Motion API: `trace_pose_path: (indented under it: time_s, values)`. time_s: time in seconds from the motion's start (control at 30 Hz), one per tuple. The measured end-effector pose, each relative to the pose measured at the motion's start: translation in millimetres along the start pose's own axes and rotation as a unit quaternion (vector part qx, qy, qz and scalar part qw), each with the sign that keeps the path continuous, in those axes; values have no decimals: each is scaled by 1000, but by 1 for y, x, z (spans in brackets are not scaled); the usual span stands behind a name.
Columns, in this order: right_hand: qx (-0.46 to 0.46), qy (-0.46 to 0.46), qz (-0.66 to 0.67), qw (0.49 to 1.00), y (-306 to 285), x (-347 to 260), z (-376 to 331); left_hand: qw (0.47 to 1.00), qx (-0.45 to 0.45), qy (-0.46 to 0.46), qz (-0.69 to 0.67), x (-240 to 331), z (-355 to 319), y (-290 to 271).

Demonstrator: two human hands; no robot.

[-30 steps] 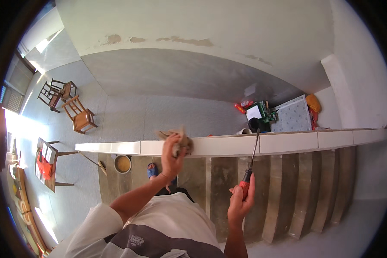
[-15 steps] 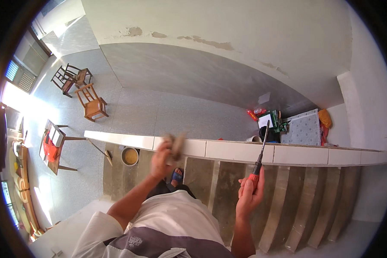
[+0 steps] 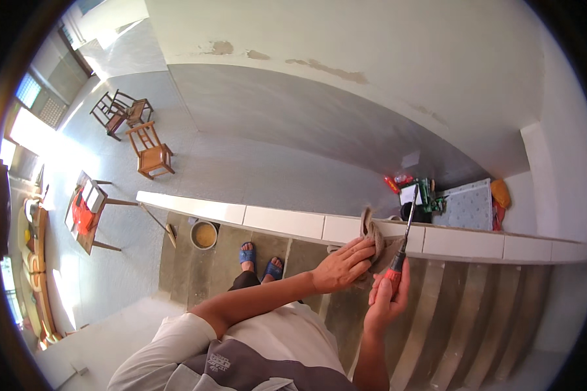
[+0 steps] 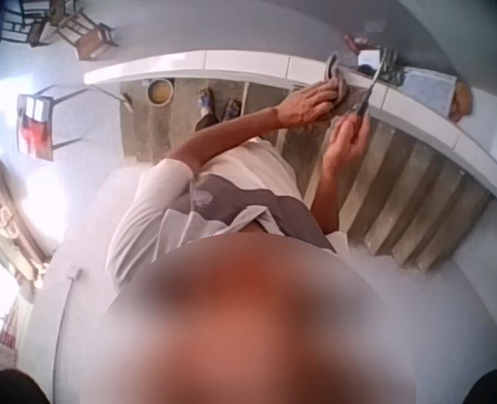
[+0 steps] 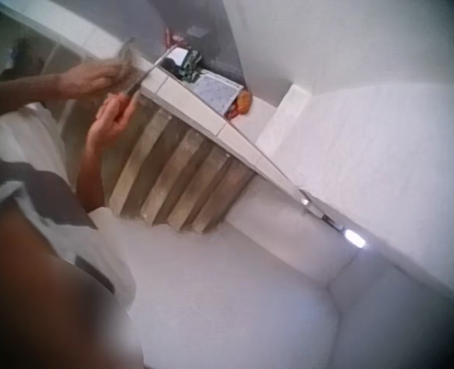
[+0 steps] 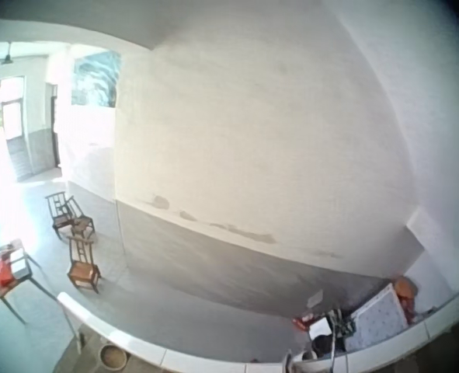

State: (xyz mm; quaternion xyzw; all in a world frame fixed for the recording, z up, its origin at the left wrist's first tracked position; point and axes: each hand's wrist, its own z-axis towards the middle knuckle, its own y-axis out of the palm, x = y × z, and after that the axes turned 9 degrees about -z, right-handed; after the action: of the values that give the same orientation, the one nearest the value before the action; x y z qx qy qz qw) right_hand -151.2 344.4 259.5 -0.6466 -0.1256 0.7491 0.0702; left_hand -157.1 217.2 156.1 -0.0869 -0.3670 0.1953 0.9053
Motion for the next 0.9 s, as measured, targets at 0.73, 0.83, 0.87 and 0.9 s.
trace_pose_path:
  time_s: [0.73, 0.83, 0.87, 0.9]
  values:
    - [-152, 91, -17, 984, 3, 23, 1, 530, -147, -821, 151, -46, -307, -171]
    - [-199, 10, -125, 972, 7, 28, -19, 611, -19, -786, 93, -10, -327, -143]
    - [-205, 3, -131, 970, 8, 32, -25, 652, 42, -756, 42, -8, -327, -139]
    - [-208, 3, -133, 969, 9, 31, -32, 655, 36, -753, 42, -10, -326, -136]
